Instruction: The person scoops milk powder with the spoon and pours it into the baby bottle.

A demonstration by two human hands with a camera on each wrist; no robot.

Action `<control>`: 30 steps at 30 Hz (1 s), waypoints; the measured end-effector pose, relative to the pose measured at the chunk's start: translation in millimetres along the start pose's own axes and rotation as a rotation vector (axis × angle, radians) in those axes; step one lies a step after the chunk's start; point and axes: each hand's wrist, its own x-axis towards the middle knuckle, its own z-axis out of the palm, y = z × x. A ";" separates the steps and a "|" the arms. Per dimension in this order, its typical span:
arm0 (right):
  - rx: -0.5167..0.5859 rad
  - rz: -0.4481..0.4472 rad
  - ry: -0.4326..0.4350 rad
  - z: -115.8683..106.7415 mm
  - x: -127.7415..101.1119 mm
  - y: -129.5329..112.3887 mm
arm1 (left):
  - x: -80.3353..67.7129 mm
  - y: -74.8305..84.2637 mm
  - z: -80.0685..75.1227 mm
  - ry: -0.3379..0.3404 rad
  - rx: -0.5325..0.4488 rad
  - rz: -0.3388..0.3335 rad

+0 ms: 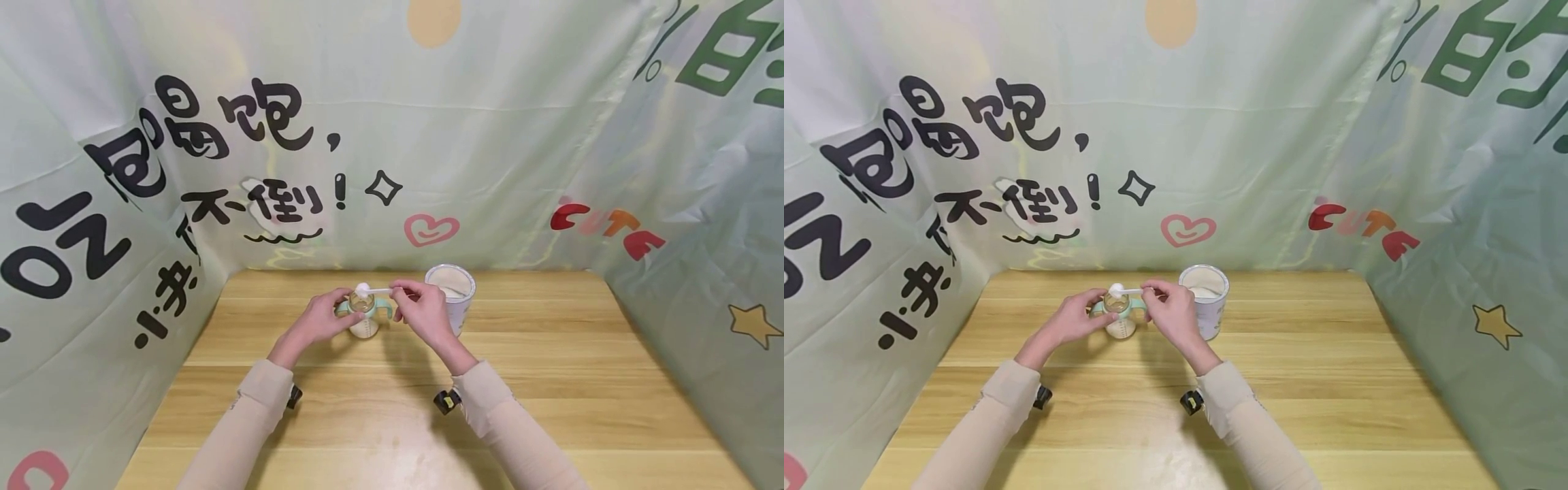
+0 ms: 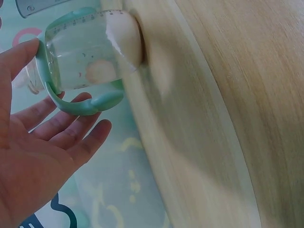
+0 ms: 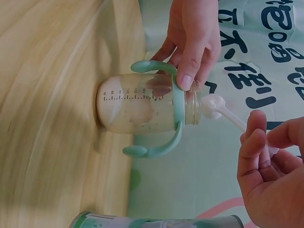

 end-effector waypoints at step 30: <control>-0.021 -0.021 0.007 -0.9 -1.2 1.1 | -1.3 -0.6 0.5 0.013 0.015 -0.002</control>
